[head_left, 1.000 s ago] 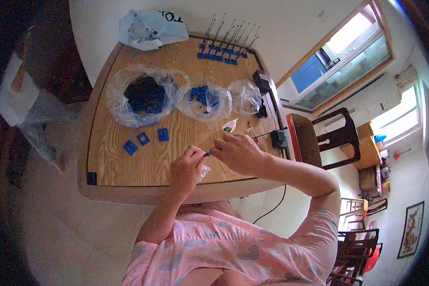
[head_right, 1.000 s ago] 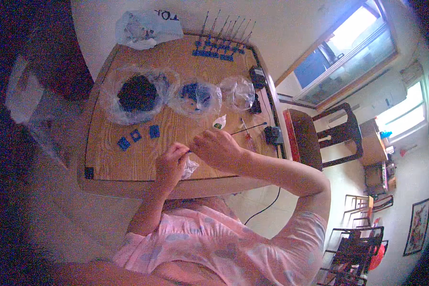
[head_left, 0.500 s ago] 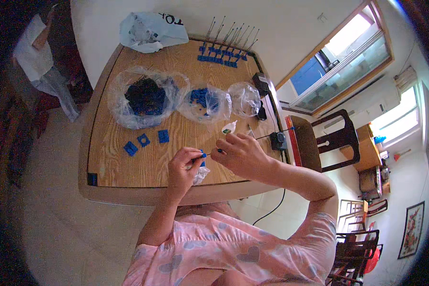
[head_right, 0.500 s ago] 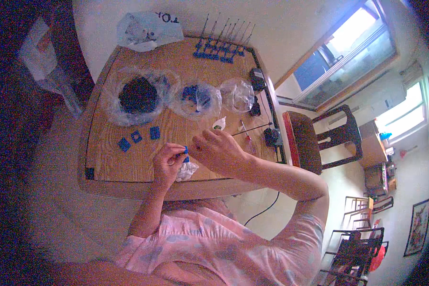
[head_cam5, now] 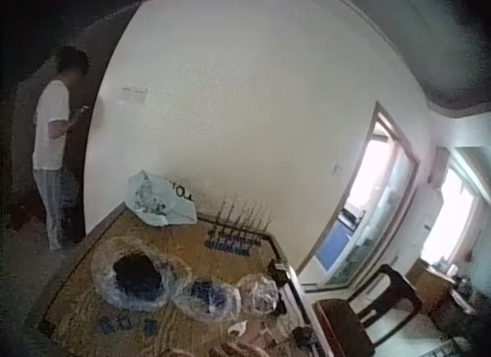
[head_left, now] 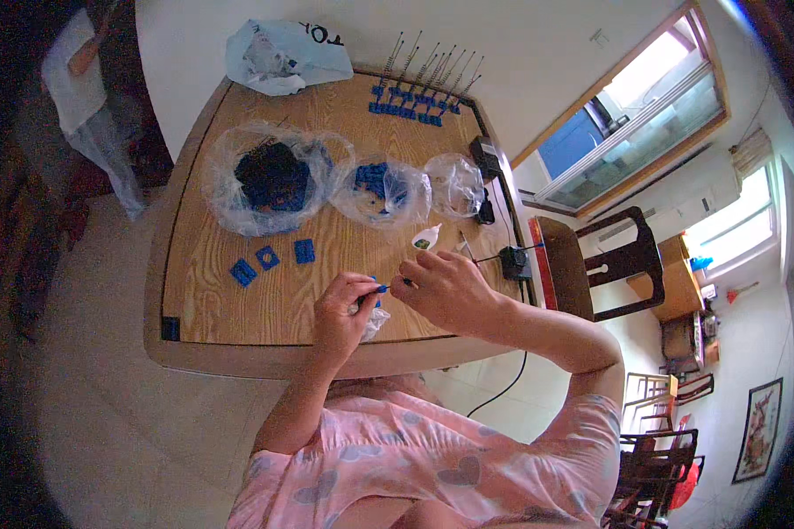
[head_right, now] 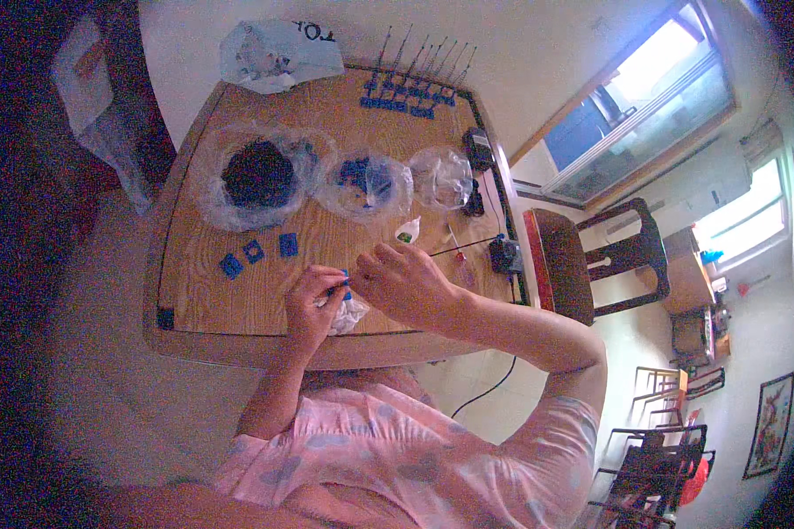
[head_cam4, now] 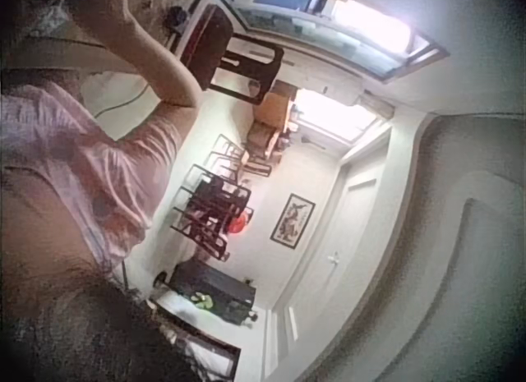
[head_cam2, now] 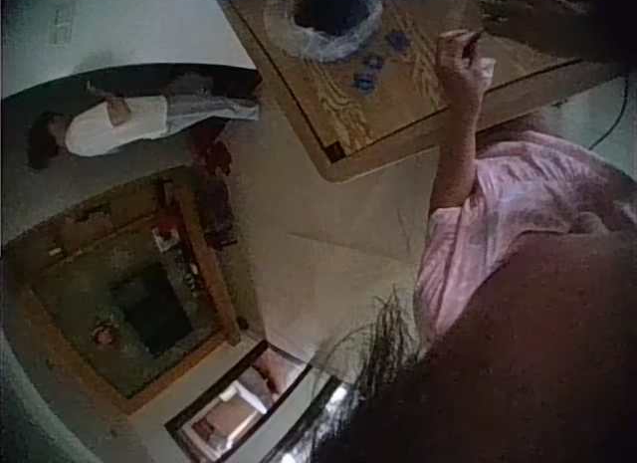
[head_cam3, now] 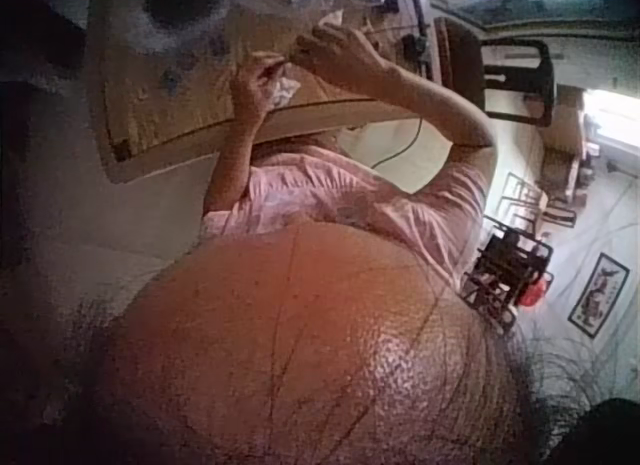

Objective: The person assembles small blue electronic components by hand, using glue from a bottle and a precision tool at a workstation.

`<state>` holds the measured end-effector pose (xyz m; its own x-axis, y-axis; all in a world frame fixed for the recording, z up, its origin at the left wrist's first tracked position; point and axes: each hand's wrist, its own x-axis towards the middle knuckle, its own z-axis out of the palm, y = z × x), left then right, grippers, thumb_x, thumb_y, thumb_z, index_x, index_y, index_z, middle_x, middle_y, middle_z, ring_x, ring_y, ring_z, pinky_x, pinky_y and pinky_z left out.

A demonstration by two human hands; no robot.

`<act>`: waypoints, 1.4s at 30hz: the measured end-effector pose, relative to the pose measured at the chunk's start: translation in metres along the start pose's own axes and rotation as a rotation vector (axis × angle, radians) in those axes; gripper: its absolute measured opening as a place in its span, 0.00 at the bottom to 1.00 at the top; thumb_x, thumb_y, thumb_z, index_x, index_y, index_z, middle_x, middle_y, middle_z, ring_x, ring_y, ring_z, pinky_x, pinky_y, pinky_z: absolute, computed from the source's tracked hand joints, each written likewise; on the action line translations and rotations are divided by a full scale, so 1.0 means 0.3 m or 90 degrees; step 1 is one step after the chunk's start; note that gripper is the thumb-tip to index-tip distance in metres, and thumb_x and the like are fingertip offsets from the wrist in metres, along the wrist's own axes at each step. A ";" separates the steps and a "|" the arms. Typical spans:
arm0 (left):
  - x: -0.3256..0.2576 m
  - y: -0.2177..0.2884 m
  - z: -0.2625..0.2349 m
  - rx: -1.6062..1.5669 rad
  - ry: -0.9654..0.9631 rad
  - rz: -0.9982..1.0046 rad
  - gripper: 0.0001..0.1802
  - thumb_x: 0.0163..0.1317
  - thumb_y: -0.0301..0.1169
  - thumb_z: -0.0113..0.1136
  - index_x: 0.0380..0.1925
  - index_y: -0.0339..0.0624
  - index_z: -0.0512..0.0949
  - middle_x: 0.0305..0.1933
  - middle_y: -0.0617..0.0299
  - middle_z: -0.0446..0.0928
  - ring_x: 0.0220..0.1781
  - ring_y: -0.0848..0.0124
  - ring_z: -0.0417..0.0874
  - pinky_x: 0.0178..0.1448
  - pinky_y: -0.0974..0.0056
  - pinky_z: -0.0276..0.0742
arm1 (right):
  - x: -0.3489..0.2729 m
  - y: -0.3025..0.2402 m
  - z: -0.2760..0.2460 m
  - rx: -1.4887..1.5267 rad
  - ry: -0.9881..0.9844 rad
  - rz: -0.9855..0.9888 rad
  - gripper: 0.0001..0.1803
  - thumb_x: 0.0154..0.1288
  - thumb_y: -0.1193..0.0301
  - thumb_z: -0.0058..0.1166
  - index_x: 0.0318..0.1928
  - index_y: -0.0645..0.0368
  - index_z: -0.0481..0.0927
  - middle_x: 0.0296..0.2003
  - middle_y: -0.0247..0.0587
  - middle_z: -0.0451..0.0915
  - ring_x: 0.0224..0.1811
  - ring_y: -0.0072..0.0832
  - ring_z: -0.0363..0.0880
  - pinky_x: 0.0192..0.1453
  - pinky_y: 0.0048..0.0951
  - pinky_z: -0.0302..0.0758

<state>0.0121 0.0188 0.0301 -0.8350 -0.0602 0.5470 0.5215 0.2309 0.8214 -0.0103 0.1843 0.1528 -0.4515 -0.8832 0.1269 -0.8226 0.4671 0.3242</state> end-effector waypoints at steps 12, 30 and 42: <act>-0.019 -0.003 0.008 0.191 0.001 0.023 0.08 0.52 0.27 0.67 0.33 0.43 0.80 0.38 0.63 0.77 0.37 0.62 0.82 0.40 0.61 0.79 | 0.014 -0.026 0.013 -0.018 -0.107 0.055 0.09 0.51 0.68 0.55 0.35 0.54 0.76 0.30 0.33 0.72 0.36 0.29 0.77 0.34 0.29 0.77; -0.014 -0.012 0.026 0.250 -0.073 0.009 0.06 0.57 0.29 0.61 0.35 0.43 0.78 0.39 0.63 0.76 0.36 0.60 0.81 0.38 0.58 0.77 | -0.010 -0.011 0.095 0.003 -0.123 0.026 0.09 0.53 0.68 0.55 0.36 0.54 0.76 0.33 0.34 0.73 0.40 0.32 0.78 0.35 0.35 0.77; 0.012 -0.035 0.003 0.123 -0.145 -0.004 0.07 0.58 0.29 0.60 0.34 0.39 0.79 0.37 0.60 0.77 0.36 0.59 0.82 0.38 0.58 0.77 | -0.027 -0.006 0.088 -0.062 -0.081 -0.078 0.10 0.52 0.65 0.56 0.35 0.53 0.77 0.33 0.33 0.75 0.41 0.30 0.77 0.39 0.31 0.75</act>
<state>0.0033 0.0170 0.0233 -0.8673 0.1523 0.4738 0.4914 0.4136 0.7665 -0.0144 0.1917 0.1264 -0.3951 -0.9179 -0.0366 -0.8394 0.3446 0.4202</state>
